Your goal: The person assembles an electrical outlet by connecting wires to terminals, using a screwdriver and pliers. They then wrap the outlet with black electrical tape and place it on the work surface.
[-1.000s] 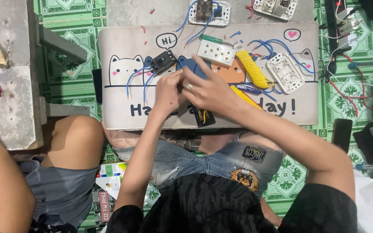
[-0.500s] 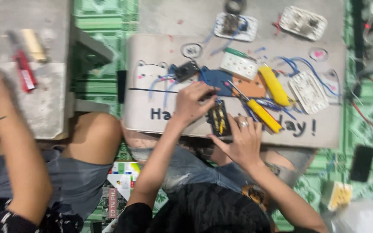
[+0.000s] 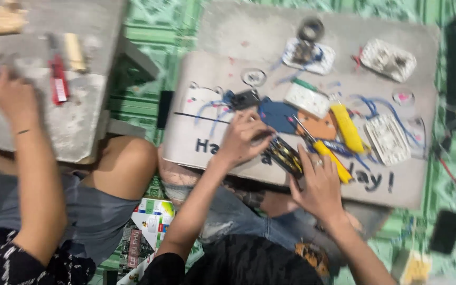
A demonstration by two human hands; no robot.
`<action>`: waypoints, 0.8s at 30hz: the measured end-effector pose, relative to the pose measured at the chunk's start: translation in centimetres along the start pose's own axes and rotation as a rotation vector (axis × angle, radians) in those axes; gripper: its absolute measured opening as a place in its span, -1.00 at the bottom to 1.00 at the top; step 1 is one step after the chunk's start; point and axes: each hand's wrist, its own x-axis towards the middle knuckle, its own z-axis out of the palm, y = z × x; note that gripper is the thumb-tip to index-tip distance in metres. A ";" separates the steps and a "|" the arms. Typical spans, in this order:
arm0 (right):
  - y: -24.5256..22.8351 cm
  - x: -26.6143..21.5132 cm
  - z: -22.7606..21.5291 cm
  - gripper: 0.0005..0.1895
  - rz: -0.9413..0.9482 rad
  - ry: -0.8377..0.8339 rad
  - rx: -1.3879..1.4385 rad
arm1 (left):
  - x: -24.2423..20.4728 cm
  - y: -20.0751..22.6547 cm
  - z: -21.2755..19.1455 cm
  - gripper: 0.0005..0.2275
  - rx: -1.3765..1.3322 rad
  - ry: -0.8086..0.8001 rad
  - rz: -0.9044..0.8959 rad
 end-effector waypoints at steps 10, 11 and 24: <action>2.3 -3.6 0.2 -0.25 0.046 -0.071 -0.003 | 0.5 3.9 -1.1 -0.90 -0.212 -0.138 -0.043; 2.3 -3.4 0.1 -0.29 0.053 -0.089 0.019 | 0.4 4.0 -1.2 -0.90 -0.212 -0.139 -0.074; 6.7 -6.2 -2.0 -0.48 0.298 0.051 0.102 | 0.0 5.8 -0.9 -0.90 -0.003 -0.123 -0.137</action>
